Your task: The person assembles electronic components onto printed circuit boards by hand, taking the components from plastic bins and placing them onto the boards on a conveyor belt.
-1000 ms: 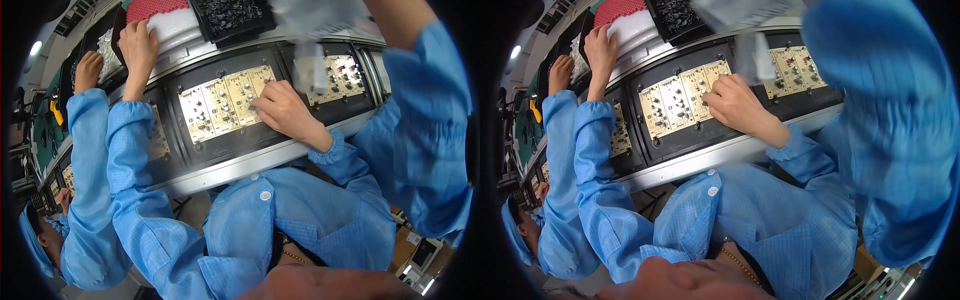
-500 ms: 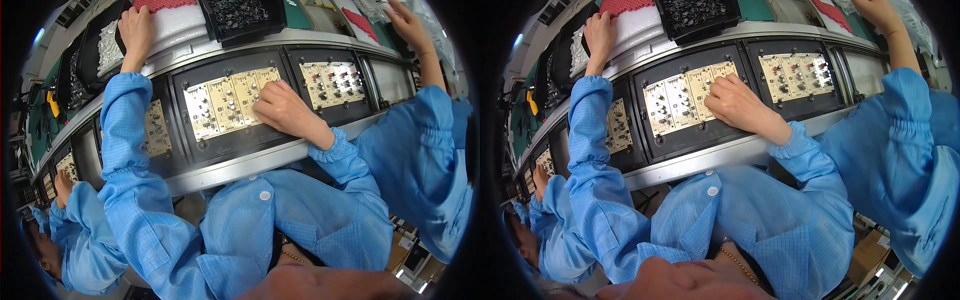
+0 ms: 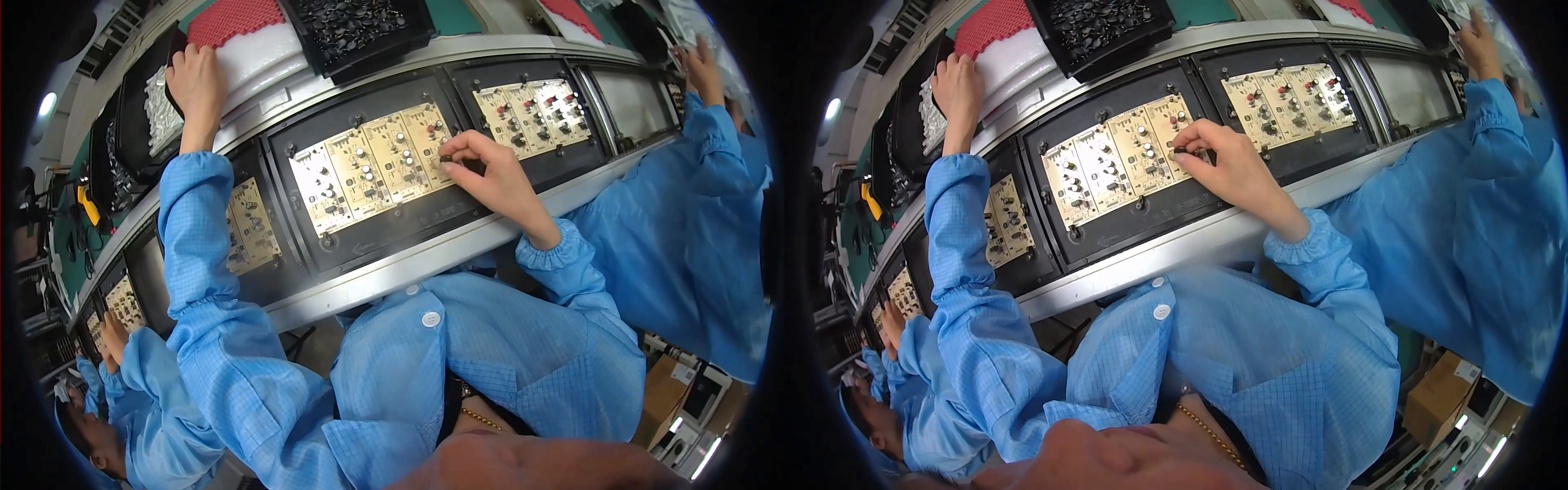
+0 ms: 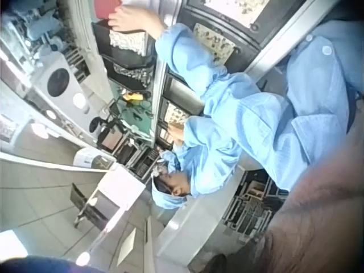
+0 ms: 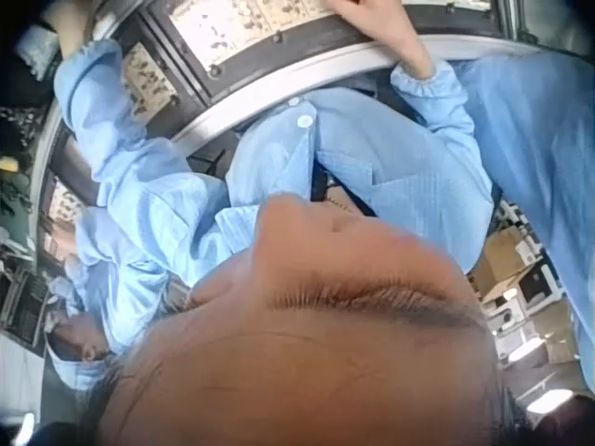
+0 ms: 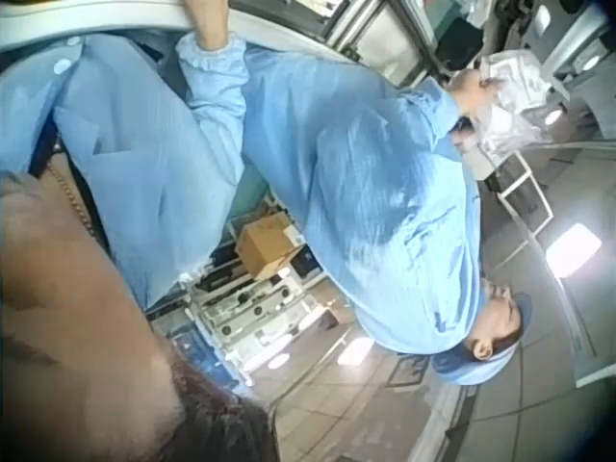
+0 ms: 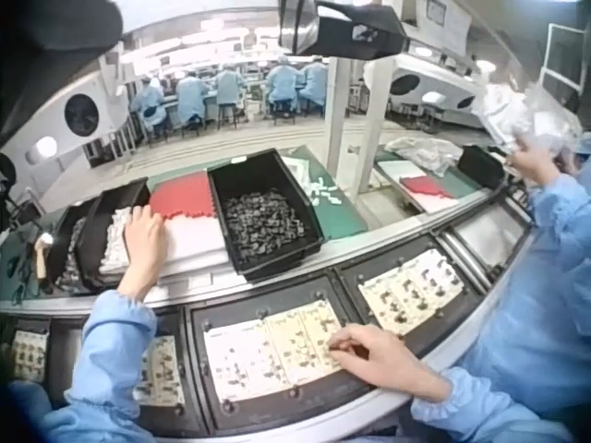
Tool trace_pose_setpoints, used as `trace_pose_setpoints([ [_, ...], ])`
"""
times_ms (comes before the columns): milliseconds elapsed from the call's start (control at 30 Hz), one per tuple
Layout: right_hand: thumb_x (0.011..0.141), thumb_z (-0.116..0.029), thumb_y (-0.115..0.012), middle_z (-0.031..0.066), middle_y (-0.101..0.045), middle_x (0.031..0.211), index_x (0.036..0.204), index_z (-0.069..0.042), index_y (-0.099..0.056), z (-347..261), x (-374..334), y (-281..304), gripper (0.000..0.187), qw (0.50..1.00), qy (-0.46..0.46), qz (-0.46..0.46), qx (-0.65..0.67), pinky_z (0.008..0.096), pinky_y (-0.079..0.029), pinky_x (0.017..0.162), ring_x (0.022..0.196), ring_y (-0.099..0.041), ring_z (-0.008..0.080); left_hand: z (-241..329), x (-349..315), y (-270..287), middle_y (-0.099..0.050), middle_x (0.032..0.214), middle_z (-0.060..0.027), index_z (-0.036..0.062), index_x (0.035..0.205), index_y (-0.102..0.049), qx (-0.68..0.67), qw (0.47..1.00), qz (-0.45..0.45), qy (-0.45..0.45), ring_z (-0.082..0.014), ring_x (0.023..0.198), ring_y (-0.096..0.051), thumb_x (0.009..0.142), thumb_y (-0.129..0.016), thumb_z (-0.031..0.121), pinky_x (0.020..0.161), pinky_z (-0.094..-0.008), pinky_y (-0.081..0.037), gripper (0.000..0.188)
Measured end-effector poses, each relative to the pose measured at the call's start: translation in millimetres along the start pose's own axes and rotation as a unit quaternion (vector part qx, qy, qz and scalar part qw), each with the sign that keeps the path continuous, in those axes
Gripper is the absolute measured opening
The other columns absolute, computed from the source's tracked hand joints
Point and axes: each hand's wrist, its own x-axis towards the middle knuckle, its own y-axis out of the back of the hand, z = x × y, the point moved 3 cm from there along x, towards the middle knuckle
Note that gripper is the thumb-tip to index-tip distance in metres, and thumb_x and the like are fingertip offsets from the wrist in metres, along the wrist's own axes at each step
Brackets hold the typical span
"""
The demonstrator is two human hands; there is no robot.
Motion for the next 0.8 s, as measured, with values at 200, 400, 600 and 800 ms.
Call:
trace_pose_setpoints([
  [200,0.085,-0.006,-0.073,0.0099,-0.07,0.095,0.099,0.0,-0.072,7,-6,-11,0.015,0.993,0.112,0.025,-0.021,0.0291,-0.053,0.079,0.089,-0.068,0.0205,0,-6,19,-0.067,0.091,-0.0061,0.0109,0.087,-0.068,0.015,0.999,0.028,-0.007,-0.0263,0.092,-0.063,0.078,-0.065,0.011,0.077,-0.0428,-0.045,0.009],
  [400,0.084,-0.006,-0.075,0.0087,-0.069,0.089,0.091,0.0,-0.072,0,-5,-23,0.01,0.998,0.066,0.001,-0.025,0.0332,-0.05,0.08,0.089,-0.065,0.0227,89,-49,112,-0.065,0.082,-0.0112,0.0078,0.087,-0.065,-0.426,0.9,0.073,-0.051,-0.0306,0.083,-0.061,0.082,-0.07,0.005,0.071,-0.0432,-0.047,0.007],
  [600,0.08,-0.009,-0.076,0.0059,-0.066,0.083,0.086,-0.004,-0.071,-3,-1,-32,0.008,0.961,0.206,0.053,-0.179,0.0356,-0.043,0.077,0.083,-0.062,0.0247,131,-89,141,-0.062,0.085,-0.0109,0.0023,0.092,-0.066,-0.518,0.853,-0.043,-0.052,-0.0299,0.087,-0.058,0.081,-0.068,-0.003,0.078,-0.0399,-0.044,0.012],
  [800,0.082,-0.007,-0.074,0.0063,-0.062,0.084,0.086,-0.004,-0.068,-14,6,-34,0.007,0.941,0.235,0.008,-0.243,0.0372,-0.043,0.079,0.086,-0.06,0.0249,130,-95,134,-0.063,0.089,-0.0122,0.0008,0.095,-0.067,-0.536,0.84,-0.072,-0.04,-0.0306,0.09,-0.058,0.083,-0.068,-0.003,0.082,-0.0408,-0.045,0.013],
])
